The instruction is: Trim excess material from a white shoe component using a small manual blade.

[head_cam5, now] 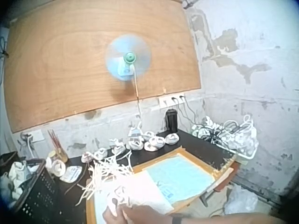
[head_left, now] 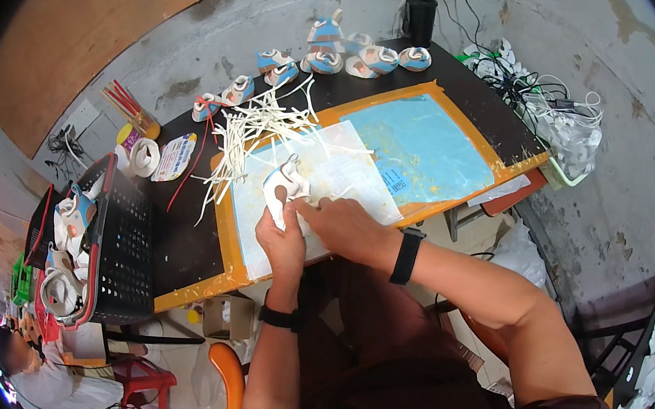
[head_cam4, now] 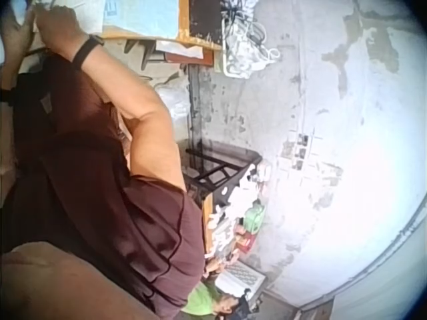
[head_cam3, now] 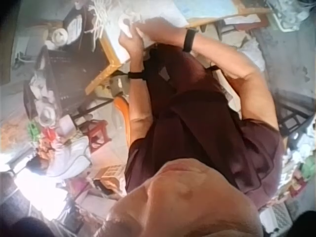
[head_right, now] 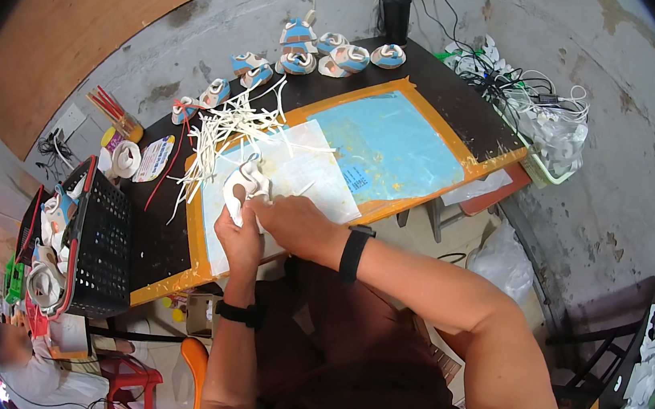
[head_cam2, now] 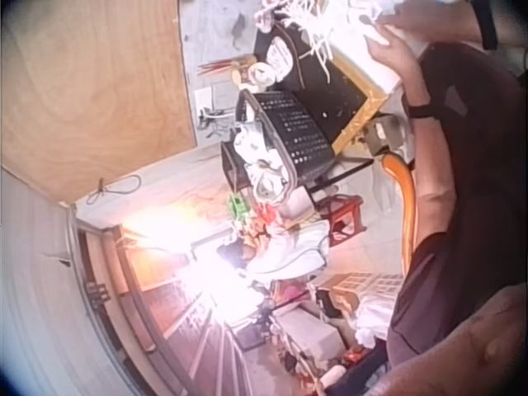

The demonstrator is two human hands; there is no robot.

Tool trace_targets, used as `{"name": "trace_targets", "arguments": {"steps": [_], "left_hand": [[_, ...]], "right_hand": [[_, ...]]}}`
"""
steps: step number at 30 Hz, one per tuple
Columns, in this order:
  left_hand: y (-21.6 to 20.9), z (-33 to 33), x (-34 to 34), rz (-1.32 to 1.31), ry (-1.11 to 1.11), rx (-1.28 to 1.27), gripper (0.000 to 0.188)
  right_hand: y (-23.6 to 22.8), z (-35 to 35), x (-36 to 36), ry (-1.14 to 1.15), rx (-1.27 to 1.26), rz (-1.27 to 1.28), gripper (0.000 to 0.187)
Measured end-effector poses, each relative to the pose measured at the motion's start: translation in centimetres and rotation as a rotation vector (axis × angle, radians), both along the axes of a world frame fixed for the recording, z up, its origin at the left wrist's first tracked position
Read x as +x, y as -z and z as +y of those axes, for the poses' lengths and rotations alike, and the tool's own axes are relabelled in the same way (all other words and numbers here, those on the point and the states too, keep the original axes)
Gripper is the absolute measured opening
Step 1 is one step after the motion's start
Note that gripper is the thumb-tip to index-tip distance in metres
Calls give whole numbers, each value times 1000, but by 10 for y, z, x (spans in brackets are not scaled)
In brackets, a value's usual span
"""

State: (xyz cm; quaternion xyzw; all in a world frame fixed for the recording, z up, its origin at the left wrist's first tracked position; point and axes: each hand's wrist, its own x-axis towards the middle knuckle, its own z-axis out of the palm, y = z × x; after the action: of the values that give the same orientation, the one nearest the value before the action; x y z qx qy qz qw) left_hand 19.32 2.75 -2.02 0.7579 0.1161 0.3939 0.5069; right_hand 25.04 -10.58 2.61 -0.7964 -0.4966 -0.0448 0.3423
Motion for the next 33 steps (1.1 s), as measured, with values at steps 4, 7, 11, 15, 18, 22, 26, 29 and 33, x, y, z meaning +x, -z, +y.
{"name": "trace_targets", "arguments": {"steps": [4, 7, 11, 15, 18, 22, 26, 29, 33], "left_hand": [[-3, -2, 0, 18, -15, -37, 27], [-6, -8, 1, -12, -52, -40, 27], [-10, -8, -4, 16, -78, -15, 29], [-5, -8, -2, 61, -41, -54, 29], [0, -5, 0, 30, -89, -31, 28], [-3, -6, -2, 60, -57, -134, 28], [-2, -5, -4, 98, -75, -158, 27], [-3, -9, -2, -67, -54, 24, 24], [-6, -11, -1, -32, -23, -96, 23]], "right_hand": [[-2, 1, 7, -40, -61, -253, 36], [27, 19, 13, -30, 225, -81, 25], [-15, 15, 7, 45, 296, 1403, 17], [-8, 25, -3, 136, 362, 1384, 14], [16, 26, -5, 87, 279, 673, 14], [7, 14, -5, -1, -1, -368, 18], [7, 21, 1, 21, 99, -327, 15], [-6, 25, 13, 5, 239, 1210, 16], [-2, 31, 8, 71, 408, 1428, 21]]}}
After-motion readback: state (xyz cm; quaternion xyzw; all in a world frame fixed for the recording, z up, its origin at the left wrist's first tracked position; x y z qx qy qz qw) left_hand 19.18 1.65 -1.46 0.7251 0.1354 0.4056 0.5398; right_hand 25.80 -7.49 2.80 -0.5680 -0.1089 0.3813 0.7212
